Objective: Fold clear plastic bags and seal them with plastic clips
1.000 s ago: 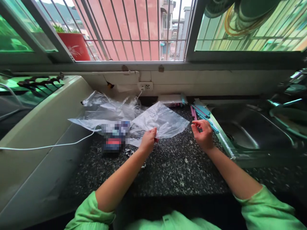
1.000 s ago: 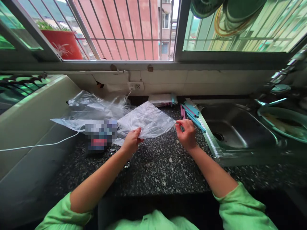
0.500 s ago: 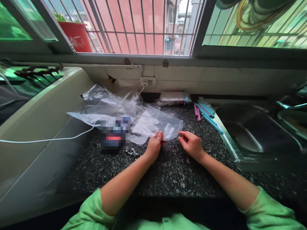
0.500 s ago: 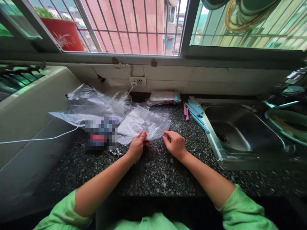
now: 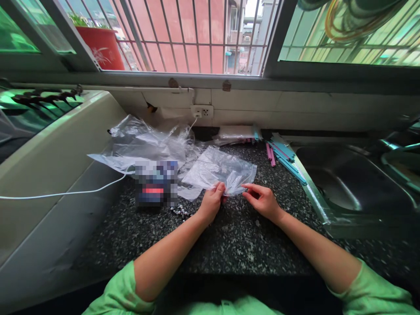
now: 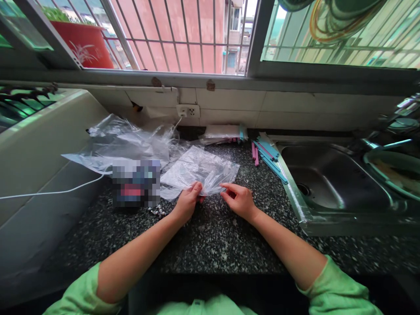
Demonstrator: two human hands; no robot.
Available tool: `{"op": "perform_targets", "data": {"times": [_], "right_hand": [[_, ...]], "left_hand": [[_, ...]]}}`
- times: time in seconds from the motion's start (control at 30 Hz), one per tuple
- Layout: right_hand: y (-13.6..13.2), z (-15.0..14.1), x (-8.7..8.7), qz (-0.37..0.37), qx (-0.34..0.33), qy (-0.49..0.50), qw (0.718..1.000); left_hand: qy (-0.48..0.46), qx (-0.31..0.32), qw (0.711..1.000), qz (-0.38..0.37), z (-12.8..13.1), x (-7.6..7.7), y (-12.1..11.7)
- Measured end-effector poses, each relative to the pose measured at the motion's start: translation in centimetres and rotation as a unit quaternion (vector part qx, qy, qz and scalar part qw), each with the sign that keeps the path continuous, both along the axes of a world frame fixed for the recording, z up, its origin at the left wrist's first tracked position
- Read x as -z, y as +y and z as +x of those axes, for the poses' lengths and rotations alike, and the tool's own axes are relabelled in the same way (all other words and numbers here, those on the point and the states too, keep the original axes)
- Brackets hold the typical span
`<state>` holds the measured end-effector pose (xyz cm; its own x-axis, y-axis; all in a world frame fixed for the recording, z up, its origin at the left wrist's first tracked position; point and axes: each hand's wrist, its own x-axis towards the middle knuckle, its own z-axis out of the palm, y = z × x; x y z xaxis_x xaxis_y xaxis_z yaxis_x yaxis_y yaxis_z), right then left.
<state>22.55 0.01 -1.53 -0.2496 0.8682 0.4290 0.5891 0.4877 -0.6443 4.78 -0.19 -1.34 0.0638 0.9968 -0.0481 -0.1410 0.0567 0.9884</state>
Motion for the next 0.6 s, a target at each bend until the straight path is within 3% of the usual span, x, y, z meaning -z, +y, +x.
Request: {"op": "perform_targets", "data": {"times": [0.17,0.33,0.6], "right_hand": [[-0.4,-0.4,-0.1,0.088,-0.041,-0.057,0.994],[-0.3,0.1,-0.6,0.17,-0.023,-0.121,0.978],[0.0,0.8,-1.2,0.197,-0.009,-0.111,0.974]], "left_hand": [[0.03,0.005,0.999,0.018,0.0,0.1,-0.1],[0.021,-0.024,0.999,0.0,-0.1,0.2,0.1],[-0.007,-0.053,0.998,0.017,-0.8,0.5,0.8]]}}
